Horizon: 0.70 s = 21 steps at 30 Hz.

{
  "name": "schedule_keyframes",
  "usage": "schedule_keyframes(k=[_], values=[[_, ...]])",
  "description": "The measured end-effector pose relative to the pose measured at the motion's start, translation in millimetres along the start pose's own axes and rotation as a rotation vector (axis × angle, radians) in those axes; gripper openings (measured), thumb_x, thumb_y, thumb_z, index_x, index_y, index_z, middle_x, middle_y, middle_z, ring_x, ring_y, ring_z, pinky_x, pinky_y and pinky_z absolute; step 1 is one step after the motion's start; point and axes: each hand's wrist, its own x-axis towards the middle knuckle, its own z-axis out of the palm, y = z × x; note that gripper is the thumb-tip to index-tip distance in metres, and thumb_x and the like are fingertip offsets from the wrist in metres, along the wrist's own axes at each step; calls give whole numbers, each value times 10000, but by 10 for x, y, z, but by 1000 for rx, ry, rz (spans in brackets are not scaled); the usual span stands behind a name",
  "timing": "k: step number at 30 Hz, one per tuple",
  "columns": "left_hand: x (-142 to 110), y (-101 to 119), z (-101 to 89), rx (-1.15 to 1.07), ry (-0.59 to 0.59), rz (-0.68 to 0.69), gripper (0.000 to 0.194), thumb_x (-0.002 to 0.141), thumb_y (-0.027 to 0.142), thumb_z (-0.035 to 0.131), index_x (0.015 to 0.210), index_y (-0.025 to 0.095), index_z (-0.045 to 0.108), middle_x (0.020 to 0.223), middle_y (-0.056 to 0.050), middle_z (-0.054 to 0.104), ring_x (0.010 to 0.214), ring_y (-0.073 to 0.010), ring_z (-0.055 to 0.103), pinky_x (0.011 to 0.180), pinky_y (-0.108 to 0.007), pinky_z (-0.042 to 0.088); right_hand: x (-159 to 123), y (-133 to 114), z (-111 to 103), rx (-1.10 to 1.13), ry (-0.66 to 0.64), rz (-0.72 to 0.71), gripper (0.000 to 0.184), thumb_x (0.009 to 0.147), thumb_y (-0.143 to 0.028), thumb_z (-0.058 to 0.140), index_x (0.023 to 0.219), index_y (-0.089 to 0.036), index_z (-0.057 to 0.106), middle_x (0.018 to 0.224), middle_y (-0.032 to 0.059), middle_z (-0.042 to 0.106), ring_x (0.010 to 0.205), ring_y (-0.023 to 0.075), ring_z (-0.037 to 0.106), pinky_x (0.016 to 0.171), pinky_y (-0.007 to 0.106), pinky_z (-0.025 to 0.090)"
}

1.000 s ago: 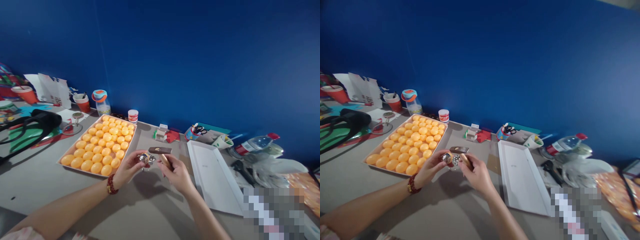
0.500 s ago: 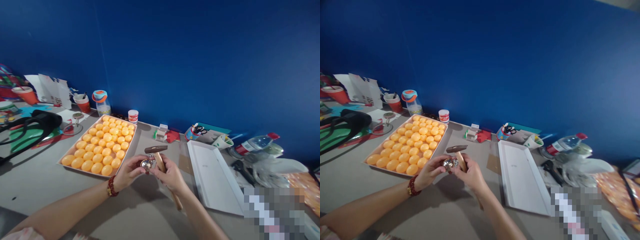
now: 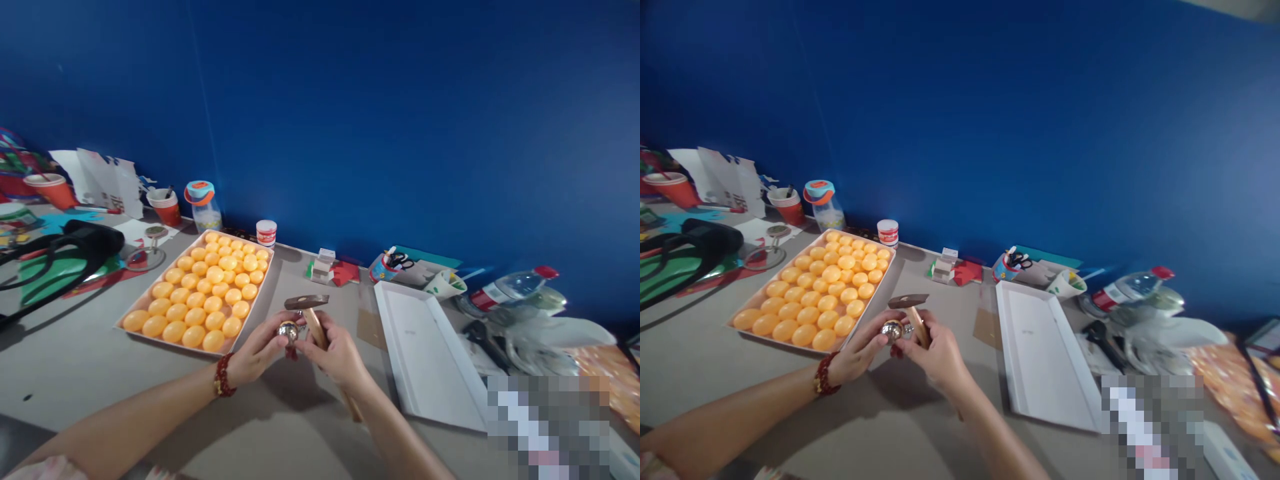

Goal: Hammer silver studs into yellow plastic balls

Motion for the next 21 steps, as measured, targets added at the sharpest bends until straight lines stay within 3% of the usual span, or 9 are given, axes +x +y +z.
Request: schedule_keyframes(k=[4,10,14,18,21], values=[[21,-18,19,-132,40,-126,259,963,370,481,1114,195,597,793,-28,624,665,-146,595,661,-275,510,-9,-21,-9,-11,4,20,407,750,-415,692,1066,-183,581,557,-83,470,444,93,430,442,211,335],[119,13,37,-475,32,-309,267,863,432,549,902,174,602,727,-5,563,503,-108,525,464,-227,432,-17,-67,-32,-2,30,36,334,809,-422,624,1048,-192,588,564,-77,494,411,82,411,414,201,331],[155,66,39,-493,145,-396,359,869,492,510,808,151,605,712,-13,567,430,-62,426,371,-166,219,-14,-69,-49,7,39,35,304,830,-413,606,1033,-187,590,539,-80,490,373,67,374,385,188,304],[158,55,26,-405,262,-366,363,839,447,617,660,139,546,603,27,510,397,-23,311,374,-158,152,-15,-59,-58,9,30,41,286,844,-401,591,1030,-185,589,520,-80,486,368,67,363,372,184,282],[159,22,-1,-398,285,-401,340,835,384,636,630,139,520,553,41,493,373,-10,258,358,-153,96,-15,-62,-57,12,17,39,294,845,-397,587,1040,-178,597,525,-76,489,380,69,373,375,181,284]])
